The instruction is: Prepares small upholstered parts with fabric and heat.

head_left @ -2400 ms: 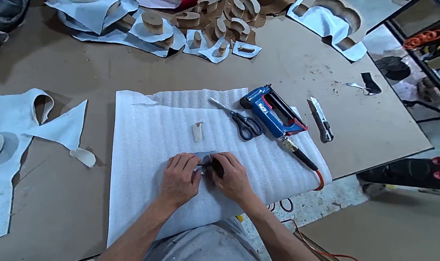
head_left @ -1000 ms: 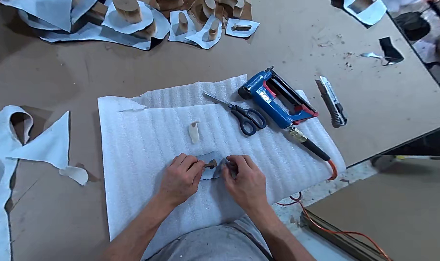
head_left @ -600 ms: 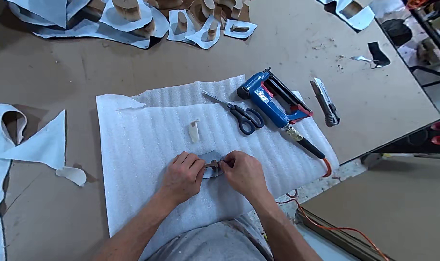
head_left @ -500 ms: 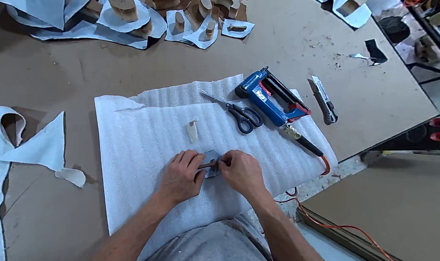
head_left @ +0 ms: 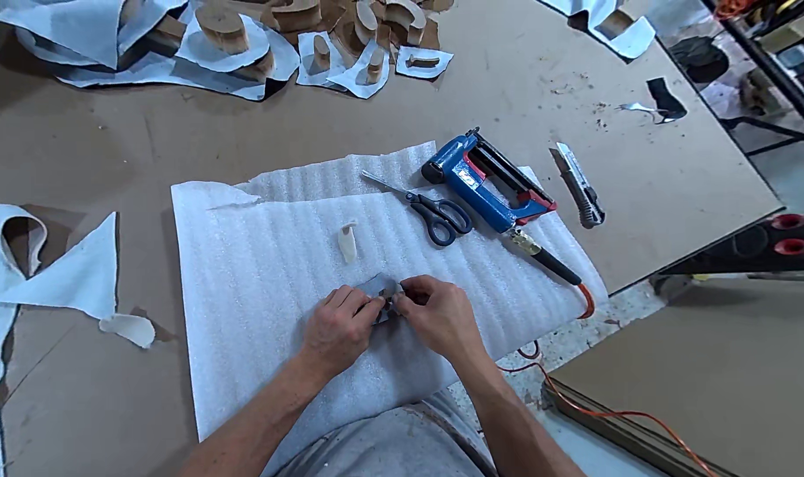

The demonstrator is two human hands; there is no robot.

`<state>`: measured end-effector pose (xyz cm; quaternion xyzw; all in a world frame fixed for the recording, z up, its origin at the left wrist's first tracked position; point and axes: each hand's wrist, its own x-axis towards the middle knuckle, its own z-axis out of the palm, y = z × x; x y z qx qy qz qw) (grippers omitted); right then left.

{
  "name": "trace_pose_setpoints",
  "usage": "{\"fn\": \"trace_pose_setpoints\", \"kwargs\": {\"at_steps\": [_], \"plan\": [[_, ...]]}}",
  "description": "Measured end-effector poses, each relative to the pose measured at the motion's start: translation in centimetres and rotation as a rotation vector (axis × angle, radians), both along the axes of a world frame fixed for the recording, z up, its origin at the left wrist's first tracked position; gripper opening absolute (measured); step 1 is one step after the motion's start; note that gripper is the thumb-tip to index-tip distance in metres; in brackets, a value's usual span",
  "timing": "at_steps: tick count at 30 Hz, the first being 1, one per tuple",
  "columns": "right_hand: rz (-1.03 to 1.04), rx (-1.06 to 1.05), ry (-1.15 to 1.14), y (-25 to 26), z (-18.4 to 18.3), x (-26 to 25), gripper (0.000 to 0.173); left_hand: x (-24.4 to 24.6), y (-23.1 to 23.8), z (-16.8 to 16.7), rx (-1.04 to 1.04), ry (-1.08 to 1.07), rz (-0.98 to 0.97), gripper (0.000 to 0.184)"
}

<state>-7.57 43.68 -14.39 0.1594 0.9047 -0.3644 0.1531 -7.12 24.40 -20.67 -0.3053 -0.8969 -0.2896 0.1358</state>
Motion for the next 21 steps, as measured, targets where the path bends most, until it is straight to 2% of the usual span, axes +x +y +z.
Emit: {"fn": "trace_pose_setpoints", "kwargs": {"at_steps": [2,4,7,10,12,17,19,21], "plan": [[0.003,0.031,0.056,-0.4,-0.3,0.3,0.014,0.0,0.0,-0.1,-0.011,0.001,0.004,0.023],[-0.002,0.043,0.212,-0.9,-1.3,1.1,0.01,0.0,0.0,-0.2,-0.014,-0.005,0.01,0.023],[0.032,0.153,0.522,-2.0,-3.4,2.3,0.015,0.0,0.2,-0.2,-0.007,-0.031,0.017,0.022],[0.09,0.217,0.659,-2.5,-4.3,2.6,0.018,-0.2,0.2,-0.1,0.025,-0.065,0.022,0.022],[0.178,0.25,0.674,-2.6,-4.4,3.1,0.02,-0.2,0.2,-0.1,0.055,-0.08,0.036,0.019],[0.321,0.391,0.562,-3.7,-3.5,5.1,0.04,-0.4,0.3,-0.1,0.086,-0.092,0.073,0.017],[0.337,0.43,0.534,-3.8,-3.3,5.3,0.036,-0.5,0.2,0.0,0.02,-0.084,0.024,0.035],[0.38,0.427,0.508,-3.7,-3.1,5.4,0.031,-0.7,0.1,0.0,-0.056,-0.087,-0.028,0.041]]}}
